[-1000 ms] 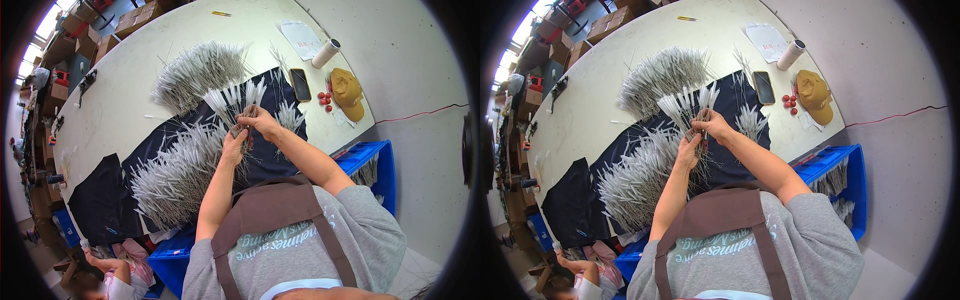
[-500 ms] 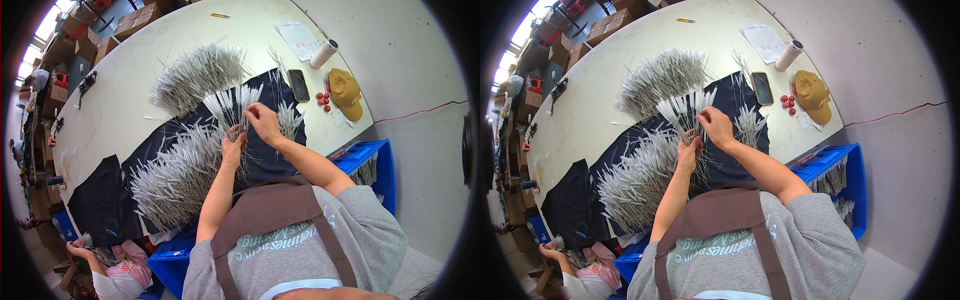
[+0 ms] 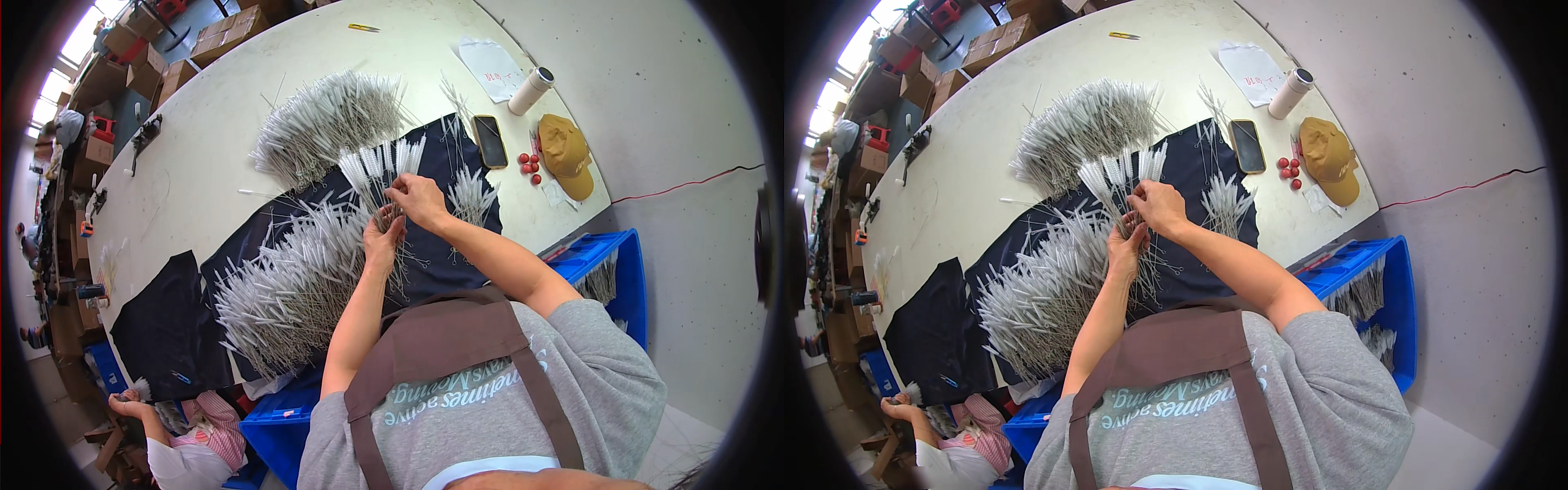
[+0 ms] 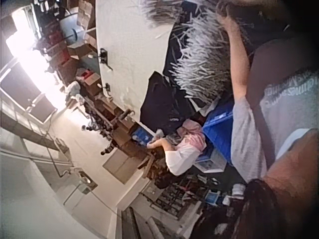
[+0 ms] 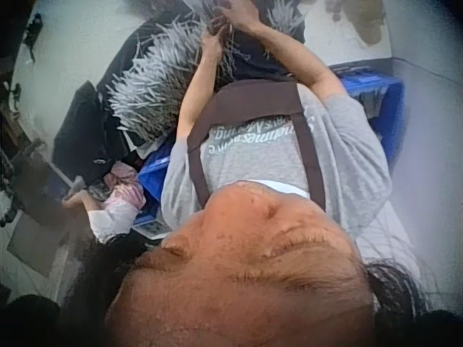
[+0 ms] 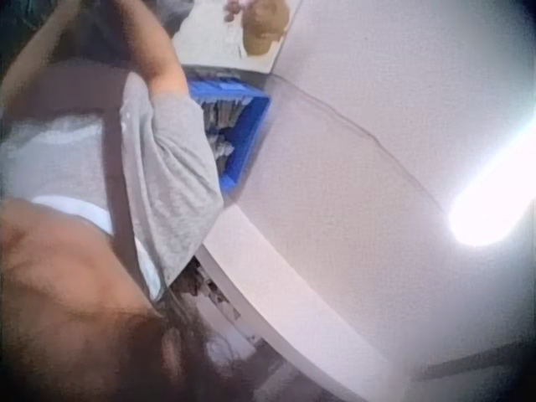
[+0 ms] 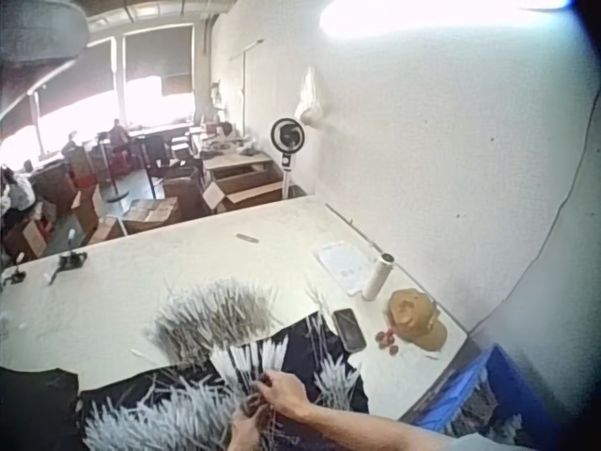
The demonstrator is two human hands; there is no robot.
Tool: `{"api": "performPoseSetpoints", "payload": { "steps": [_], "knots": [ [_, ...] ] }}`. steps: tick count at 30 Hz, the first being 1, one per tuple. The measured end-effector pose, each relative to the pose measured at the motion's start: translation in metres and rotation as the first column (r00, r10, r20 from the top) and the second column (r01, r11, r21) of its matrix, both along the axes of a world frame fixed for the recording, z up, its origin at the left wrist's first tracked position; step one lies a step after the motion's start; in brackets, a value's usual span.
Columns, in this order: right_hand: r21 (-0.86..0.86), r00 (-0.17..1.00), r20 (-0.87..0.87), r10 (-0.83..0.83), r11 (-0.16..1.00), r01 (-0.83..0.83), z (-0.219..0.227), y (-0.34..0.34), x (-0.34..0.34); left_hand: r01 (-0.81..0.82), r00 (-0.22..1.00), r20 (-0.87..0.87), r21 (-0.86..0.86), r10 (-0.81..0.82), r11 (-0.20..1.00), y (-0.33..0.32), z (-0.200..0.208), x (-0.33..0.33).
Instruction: The person sorts and bundles white plastic rods with attached fibers by hand at an industrial workbench.
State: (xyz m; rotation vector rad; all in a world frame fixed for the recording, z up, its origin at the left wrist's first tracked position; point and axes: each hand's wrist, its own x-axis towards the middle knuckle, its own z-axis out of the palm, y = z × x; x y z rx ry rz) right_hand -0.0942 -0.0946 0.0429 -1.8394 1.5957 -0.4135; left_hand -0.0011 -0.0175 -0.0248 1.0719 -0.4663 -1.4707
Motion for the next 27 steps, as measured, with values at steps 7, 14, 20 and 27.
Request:
{"api": "performPoseSetpoints", "payload": {
  "steps": [7,14,20,27],
  "knots": [
    [0.156,0.322,0.910,-0.263,0.934,0.321,-0.003,-0.035,-0.016,0.073,0.985,-0.147,-0.087,-0.085,0.994,-0.012,0.007,0.011],
    [0.361,0.637,0.644,-0.425,0.902,0.236,-0.041,-0.018,-0.063,0.022,0.975,-0.222,0.048,-0.011,0.999,-0.013,-0.004,0.026],
    [0.715,0.895,0.444,-0.048,0.621,-0.321,-0.069,0.057,-0.037,0.012,0.964,-0.267,0.059,0.004,0.998,-0.010,-0.004,0.029],
    [0.484,0.561,0.778,-0.282,0.838,-0.250,-0.033,0.008,-0.019,0.123,0.951,-0.288,0.024,-0.111,0.992,-0.002,-0.003,0.016]
  ]
}}
